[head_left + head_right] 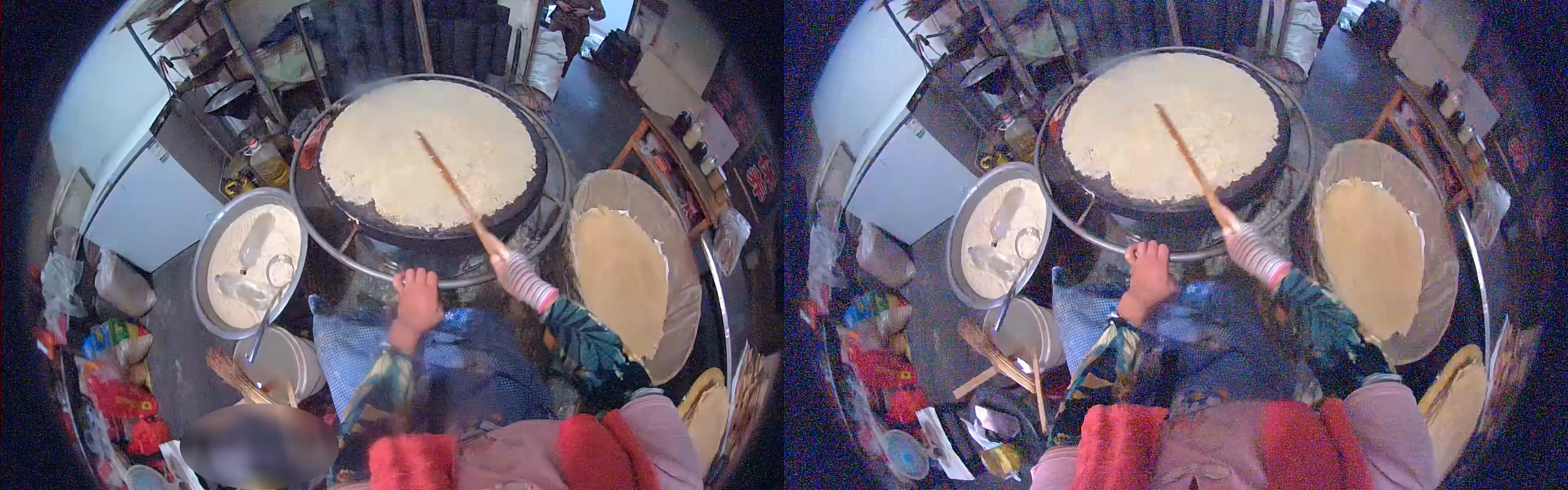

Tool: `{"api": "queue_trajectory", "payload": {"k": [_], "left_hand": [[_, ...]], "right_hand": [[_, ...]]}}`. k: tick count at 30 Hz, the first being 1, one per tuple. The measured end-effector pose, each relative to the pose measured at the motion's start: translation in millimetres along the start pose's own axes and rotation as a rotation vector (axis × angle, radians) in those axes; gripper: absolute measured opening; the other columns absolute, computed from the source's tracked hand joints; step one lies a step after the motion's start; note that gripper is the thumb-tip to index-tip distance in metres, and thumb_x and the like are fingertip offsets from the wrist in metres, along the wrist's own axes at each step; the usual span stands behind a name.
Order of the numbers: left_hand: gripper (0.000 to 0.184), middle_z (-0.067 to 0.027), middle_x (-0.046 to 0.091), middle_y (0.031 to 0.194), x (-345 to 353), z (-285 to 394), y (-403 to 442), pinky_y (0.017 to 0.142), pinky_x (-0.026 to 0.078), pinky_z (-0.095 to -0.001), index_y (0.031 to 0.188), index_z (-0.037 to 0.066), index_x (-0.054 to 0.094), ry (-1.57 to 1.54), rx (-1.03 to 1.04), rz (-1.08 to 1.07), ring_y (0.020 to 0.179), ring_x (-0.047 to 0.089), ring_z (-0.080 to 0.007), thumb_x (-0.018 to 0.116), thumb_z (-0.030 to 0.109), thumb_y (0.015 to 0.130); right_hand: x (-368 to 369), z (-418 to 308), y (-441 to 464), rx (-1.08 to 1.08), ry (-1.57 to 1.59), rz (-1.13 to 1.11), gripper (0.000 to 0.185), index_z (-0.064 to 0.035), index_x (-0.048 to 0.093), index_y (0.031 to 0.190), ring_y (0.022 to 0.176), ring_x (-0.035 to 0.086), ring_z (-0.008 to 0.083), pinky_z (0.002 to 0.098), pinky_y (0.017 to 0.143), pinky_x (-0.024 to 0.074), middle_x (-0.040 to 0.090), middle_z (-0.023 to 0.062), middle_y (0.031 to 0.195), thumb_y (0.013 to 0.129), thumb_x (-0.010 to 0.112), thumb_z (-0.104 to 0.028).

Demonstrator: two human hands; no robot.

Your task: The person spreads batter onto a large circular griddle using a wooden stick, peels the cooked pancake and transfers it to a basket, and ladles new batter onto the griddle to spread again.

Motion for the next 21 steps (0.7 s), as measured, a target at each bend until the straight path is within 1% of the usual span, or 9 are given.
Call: {"api": "queue_trajectory", "payload": {"k": [3,5,7,8,9,11,14,19,21], "left_hand": [[0.033,-0.0155,0.049,0.093,-2.7,-17.1,-4.1,0.091,0.026,-0.0514,0.088,0.003,0.049,0.007,-0.045,-0.028,0.097,0.046,-0.0325,0.057,0.013,0.058],[0.038,-0.0131,0.05,0.095,6.0,-36.2,-6.9,0.093,0.026,-0.053,0.093,0.004,0.051,0.088,-0.042,-0.038,0.099,0.047,-0.0297,0.062,0.019,0.06],[0.044,-0.0092,0.051,0.097,-7.4,-52.3,-10.0,0.095,0.027,-0.0543,0.099,0.007,0.052,0.177,-0.024,-0.025,0.1,0.048,-0.0261,0.066,0.025,0.061],[0.024,-0.0075,0.051,0.092,-11.4,-57.3,-12.1,0.095,0.027,-0.0522,0.093,0.009,0.051,0.181,-0.041,0.006,0.097,0.05,-0.0243,0.053,0.01,0.069],[0.024,-0.0075,0.051,0.092,-20.2,-60.2,-12.1,0.095,0.027,-0.0522,0.093,0.009,0.051,0.173,-0.046,0.007,0.097,0.05,-0.0243,0.053,0.01,0.069],[0.021,-0.0055,0.052,0.092,-33.4,-71.1,-12.8,0.097,0.026,-0.0529,0.094,0.01,0.051,0.229,-0.059,0.017,0.1,0.05,-0.0226,0.05,0.011,0.073],[0.019,-0.0045,0.052,0.093,-24.9,-107.9,-11.1,0.1,0.023,-0.0545,0.096,0.01,0.052,0.318,-0.08,-0.015,0.102,0.049,-0.022,0.048,0.012,0.077],[0.025,-0.0051,0.052,0.106,-33.6,-153.6,-10.0,0.101,0.018,-0.0588,0.102,0.01,0.053,0.492,-0.073,-0.036,0.116,0.045,-0.0212,0.05,0.012,0.077],[0.033,-0.0084,0.051,0.116,-48.2,-156.6,-12.8,0.106,0.013,-0.0582,0.109,0.007,0.053,0.463,-0.098,0.163,0.122,0.039,-0.0258,0.05,0.01,0.077]], "right_hand": [[48.5,-35.9,-1.5,-0.066,-0.033,-0.01,0.043,-0.017,0.043,0.13,0.076,0.058,0.043,0.047,0.065,0.0483,0.06,0.024,0.088,0.087,0.042,-0.011],[71.4,-55.4,10.4,0.127,-0.107,-0.133,0.045,-0.02,0.042,0.131,0.077,0.059,0.0419,0.046,0.064,0.0484,0.061,0.0238,0.085,0.086,0.043,-0.012],[81.8,-73.8,27.5,0.013,-0.063,-0.089,0.05,-0.0212,0.038,0.134,0.074,0.06,0.0411,0.0467,0.062,0.0483,0.061,0.0235,0.082,0.085,0.045,-0.011],[80.9,-80.6,34.0,-0.085,-0.02,-0.057,0.056,-0.0224,0.034,0.137,0.071,0.061,0.0403,0.0473,0.06,0.0482,0.062,0.0233,0.079,0.083,0.046,-0.01],[67.6,-90.7,32.7,-0.084,-0.027,-0.064,0.056,-0.0224,0.034,0.137,0.071,0.061,0.0403,0.0473,0.06,0.0482,0.062,0.0233,0.079,0.083,0.046,-0.01],[35.7,-99.6,19.0,0.101,-0.552,-0.45,0.068,-0.0255,0.024,0.141,0.064,0.062,0.0377,0.0483,0.055,0.0482,0.062,0.0228,0.074,0.08,0.049,-0.008],[-14.1,-74.1,22.8,0.149,-0.793,-0.462,0.078,-0.0273,0.01,0.144,0.065,0.065,0.0338,0.0477,0.054,0.049,0.063,0.0228,0.072,0.08,0.048,-0.004],[-93.9,8.0,33.7,0.405,-0.823,-0.208,0.052,-0.0218,0.027,0.137,0.074,0.063,0.0382,0.0483,0.065,0.048,0.063,0.0233,0.081,0.088,0.041,-0.016],[-106.5,56.9,36.3,0.468,-0.792,-0.124,0.048,-0.0195,0.035,0.134,0.073,0.062,0.0399,0.0481,0.066,0.0475,0.063,0.0234,0.08,0.087,0.042,-0.015]]}}
Point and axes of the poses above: each hand's wrist, its own y-axis towards the middle knuckle, its own x-axis out of the palm, z = x × y, the point moved 6 cm from there along y, towards the middle knuckle
